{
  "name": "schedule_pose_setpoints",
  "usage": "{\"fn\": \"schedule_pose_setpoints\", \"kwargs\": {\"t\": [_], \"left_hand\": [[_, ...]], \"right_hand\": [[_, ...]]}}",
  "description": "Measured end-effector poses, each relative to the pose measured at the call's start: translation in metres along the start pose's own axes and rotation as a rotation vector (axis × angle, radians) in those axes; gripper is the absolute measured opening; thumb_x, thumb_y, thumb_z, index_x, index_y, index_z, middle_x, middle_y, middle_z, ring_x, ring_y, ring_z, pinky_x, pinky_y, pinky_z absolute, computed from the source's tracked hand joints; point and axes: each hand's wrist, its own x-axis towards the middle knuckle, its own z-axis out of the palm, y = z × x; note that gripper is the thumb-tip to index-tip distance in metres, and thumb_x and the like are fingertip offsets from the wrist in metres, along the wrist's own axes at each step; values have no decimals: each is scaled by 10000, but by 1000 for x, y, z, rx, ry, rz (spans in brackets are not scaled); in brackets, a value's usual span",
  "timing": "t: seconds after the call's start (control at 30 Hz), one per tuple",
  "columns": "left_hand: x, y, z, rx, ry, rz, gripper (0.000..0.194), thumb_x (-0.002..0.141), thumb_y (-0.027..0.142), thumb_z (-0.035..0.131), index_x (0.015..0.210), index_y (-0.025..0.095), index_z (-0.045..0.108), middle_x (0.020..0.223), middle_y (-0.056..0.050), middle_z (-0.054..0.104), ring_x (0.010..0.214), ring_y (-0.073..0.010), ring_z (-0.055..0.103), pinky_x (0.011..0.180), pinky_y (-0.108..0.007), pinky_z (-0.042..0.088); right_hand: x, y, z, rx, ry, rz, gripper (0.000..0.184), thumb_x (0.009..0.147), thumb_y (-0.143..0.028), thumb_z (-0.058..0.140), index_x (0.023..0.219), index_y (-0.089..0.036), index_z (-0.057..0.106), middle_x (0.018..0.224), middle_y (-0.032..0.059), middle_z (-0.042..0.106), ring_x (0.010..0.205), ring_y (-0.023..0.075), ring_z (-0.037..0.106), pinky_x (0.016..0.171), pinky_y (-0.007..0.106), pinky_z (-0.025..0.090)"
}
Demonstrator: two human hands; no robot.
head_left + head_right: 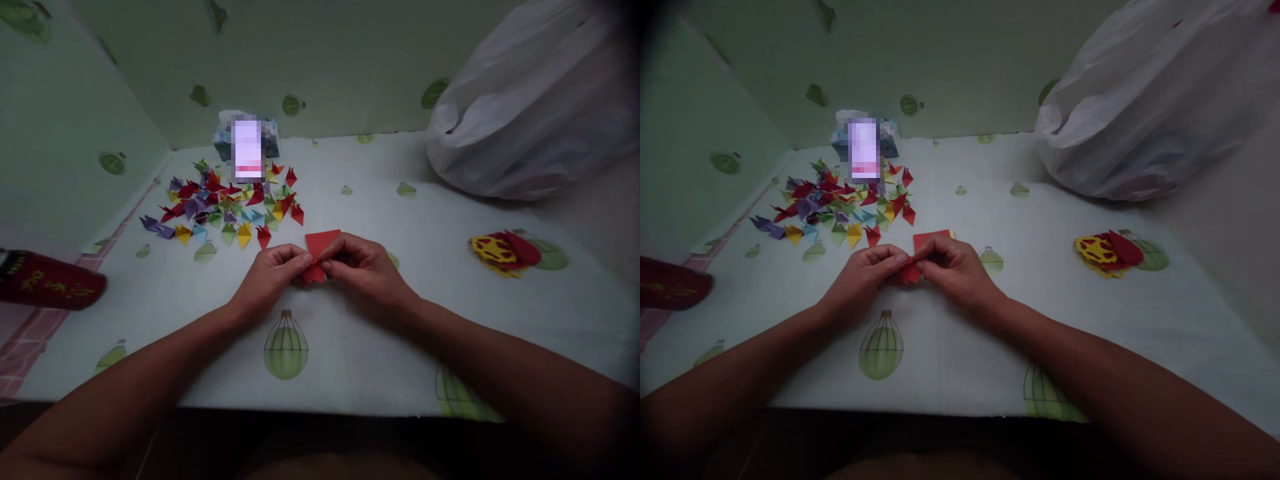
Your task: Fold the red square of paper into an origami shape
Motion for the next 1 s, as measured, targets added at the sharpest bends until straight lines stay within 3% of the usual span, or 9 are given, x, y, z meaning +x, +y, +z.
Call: {"fn": "schedule_pose_setpoints", "kwargs": {"t": [0.23, 0.73, 1.0], "left_hand": [[0, 2, 1, -18, 29, -14, 256, 767, 378, 791, 746, 148, 681, 658, 7, 671, 591, -103, 591, 605, -225, 442], [0, 0, 0, -16, 3, -3, 244, 824, 384, 748, 784, 149, 699, 703, -1, 688, 638, -101, 616, 645, -220, 477], [-3, 4, 4, -25, 36, 20, 212, 712, 259, 828, 853, 150, 714, 716, 9, 709, 643, -92, 620, 626, -209, 472]], "right_hand": [[1, -2, 0, 2, 12, 31, 49, 763, -185, 680, 775, -174, 633, 755, -1, 631, 702, 136, 555, 664, 294, 428], [-1, -1, 3, 41, 24, 11, 55, 769, -190, 672, 766, -182, 618, 799, 13, 633, 759, 160, 577, 709, 323, 436], [1, -2, 2, 105, 73, 81, 76, 750, -171, 686, 756, -179, 610, 708, -20, 618, 672, 124, 554, 648, 282, 436]]}}
